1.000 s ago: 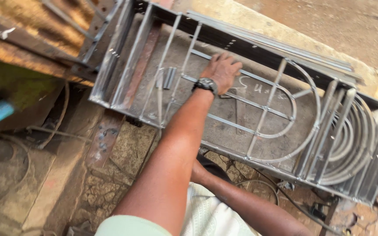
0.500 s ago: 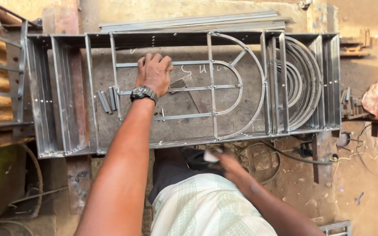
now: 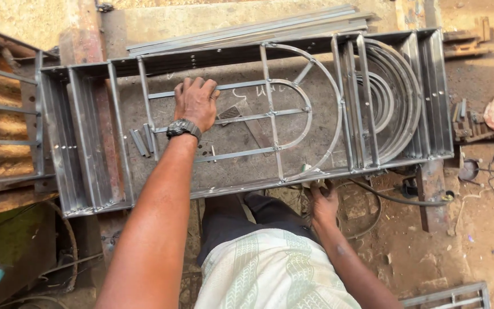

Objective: The recorder is welding metal pieces together to assemble a decorative frame or gate.

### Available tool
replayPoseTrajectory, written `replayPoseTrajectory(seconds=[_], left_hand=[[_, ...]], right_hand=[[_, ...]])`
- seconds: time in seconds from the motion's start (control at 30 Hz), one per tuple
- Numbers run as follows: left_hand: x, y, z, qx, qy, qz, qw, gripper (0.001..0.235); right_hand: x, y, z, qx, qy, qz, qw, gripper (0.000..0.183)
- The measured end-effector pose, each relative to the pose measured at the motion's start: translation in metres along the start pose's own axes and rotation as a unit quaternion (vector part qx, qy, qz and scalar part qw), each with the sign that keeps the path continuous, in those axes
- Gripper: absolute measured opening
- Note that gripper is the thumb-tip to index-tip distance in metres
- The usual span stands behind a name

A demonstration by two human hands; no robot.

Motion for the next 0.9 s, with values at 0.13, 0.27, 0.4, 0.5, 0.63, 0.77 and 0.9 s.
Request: replayPoseTrajectory(seconds=[0.13, 0.27, 0.4, 0.5, 0.63, 0.77, 0.9], left_hand=[[0.000, 0.000, 0.000, -0.007, 0.028, -0.039, 0.999, 0.015], [0.004, -0.012, -0.015, -0.018, 0.102, -0.140, 0.985, 0.024], [0.001, -0.025, -0.028, -0.038, 0.047, -0.111, 0.992, 0.013], [0.003, -0.041, -0.037, -0.068, 0.051, -0.104, 0.991, 0.009], [0.002, -0.038, -0.025, -0.063, 0.034, -0.087, 0.994, 0.010], [0.000, -0.032, -0.023, -0.078, 0.060, -0.067, 0.993, 0.022], [-0.001, -0.008, -0.009, -0.036, 0.047, -0.041, 0.997, 0.015]], right_hand=[[-0.001, -0.005, 0.004, 0.136, 0.006, 0.046, 0.990, 0.048], [-0.006, -0.006, 0.036, 0.327, 0.022, 0.118, 0.937, 0.035], [-0.008, -0.074, 0.058, 0.360, 0.029, 0.192, 0.912, 0.041], [-0.019, -0.171, 0.095, 0.464, 0.154, 0.282, 0.826, 0.030], [-0.134, -0.235, 0.273, 0.704, 0.317, 0.187, 0.607, 0.061], [-0.256, -0.204, 0.390, 0.714, 0.157, 0.139, 0.668, 0.069], [-0.278, -0.177, 0.423, 0.370, 0.125, -0.203, 0.898, 0.042]])
Point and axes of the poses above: each hand's wrist, its own x-axis away from the middle knuckle, its own z-axis out of the back of the hand, y = z × x, the point moved 4 cm from there along -x, towards the middle knuckle, and after that the axes turned 5 degrees about z, right-handed, at the moved point
